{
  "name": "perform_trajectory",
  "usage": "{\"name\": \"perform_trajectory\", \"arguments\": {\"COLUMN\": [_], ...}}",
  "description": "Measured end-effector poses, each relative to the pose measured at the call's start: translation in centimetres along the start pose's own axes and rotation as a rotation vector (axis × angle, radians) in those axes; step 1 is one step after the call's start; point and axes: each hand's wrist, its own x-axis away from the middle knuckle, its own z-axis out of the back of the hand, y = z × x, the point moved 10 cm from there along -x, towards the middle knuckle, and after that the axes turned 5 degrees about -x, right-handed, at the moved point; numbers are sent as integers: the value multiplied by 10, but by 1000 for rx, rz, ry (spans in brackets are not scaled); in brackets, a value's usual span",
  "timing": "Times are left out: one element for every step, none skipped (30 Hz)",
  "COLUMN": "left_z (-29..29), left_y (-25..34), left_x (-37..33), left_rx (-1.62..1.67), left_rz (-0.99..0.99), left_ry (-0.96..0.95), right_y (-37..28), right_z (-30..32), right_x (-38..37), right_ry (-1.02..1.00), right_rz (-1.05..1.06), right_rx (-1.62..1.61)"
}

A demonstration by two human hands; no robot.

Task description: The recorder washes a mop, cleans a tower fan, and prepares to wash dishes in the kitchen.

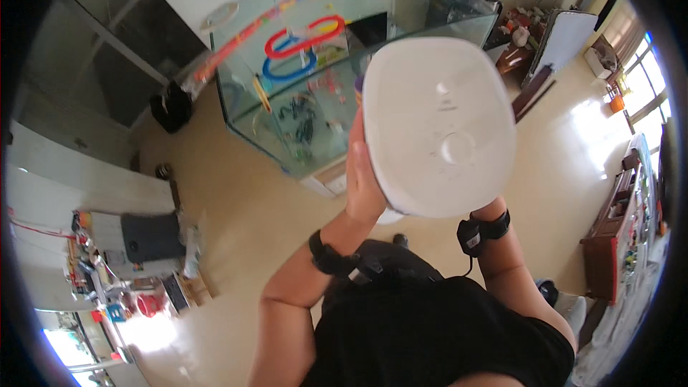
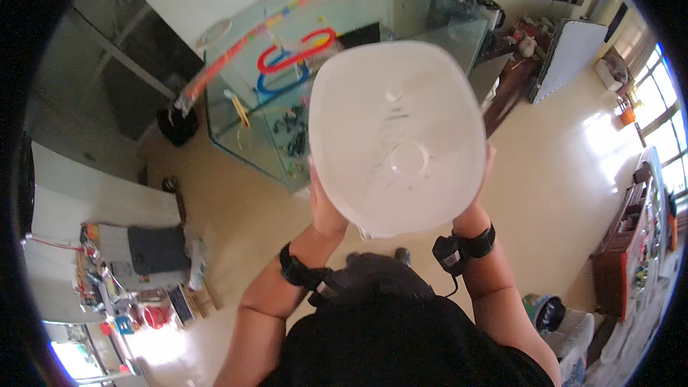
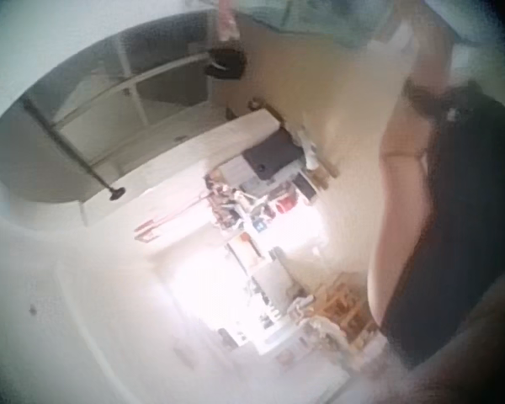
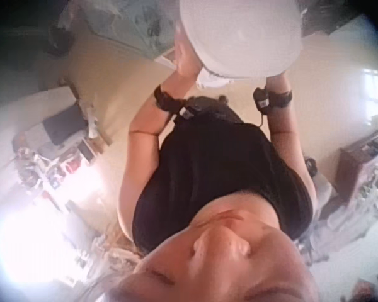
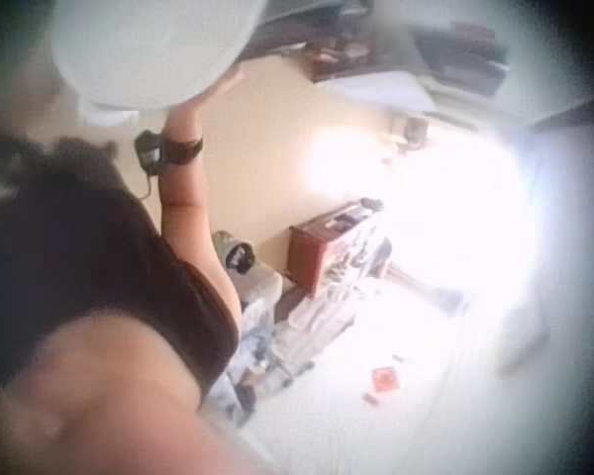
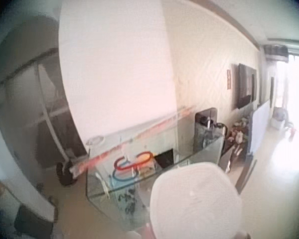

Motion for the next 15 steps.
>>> {"name": "perform_trajectory", "arguments": {"left_z": [-6,-7,-6,-7,-6,-7,-10,-11,-14,-17,-18,-18,-14,-15,-15], "left_y": [3,0,-1,0,1,0,2,5,6,6,3,0,-8,-9,-10], "left_x": [-3,-8,-12,-16,-19,-21,-23,-25,-26,-27,-28,-30,-33,-35,-39], "left_rx": [-45,-57,-73,-121,-142,-162,-162,-162,-158,-184,-194,-206,-237,-251,-265], "left_rz": [-4,9,16,-14,-22,-30,-57,-65,-71,-47,-29,-10,39,66,95], "left_ry": [-50,-80,-101,-141,-164,-186,-213,-232,-255,-290,-322,-352,-345,-354,-364], "right_y": [1,1,1,0,0,-4,-5,-6,-8,-12,-12,-16,-15,-17,-17], "right_z": [10,23,31,39,46,53,57,61,66,69,70,72,72,73,73], "right_x": [4,8,14,20,25,32,39,44,51,55,59,58,60,60,59], "right_ry": [20,50,69,89,106,126,142,159,183,204,228,248,274,300,329], "right_rz": [5,23,32,42,54,72,85,102,123,150,172,206,230,260,285], "right_rx": [10,22,37,52,63,74,82,90,99,107,121,125,144,158,176]}}
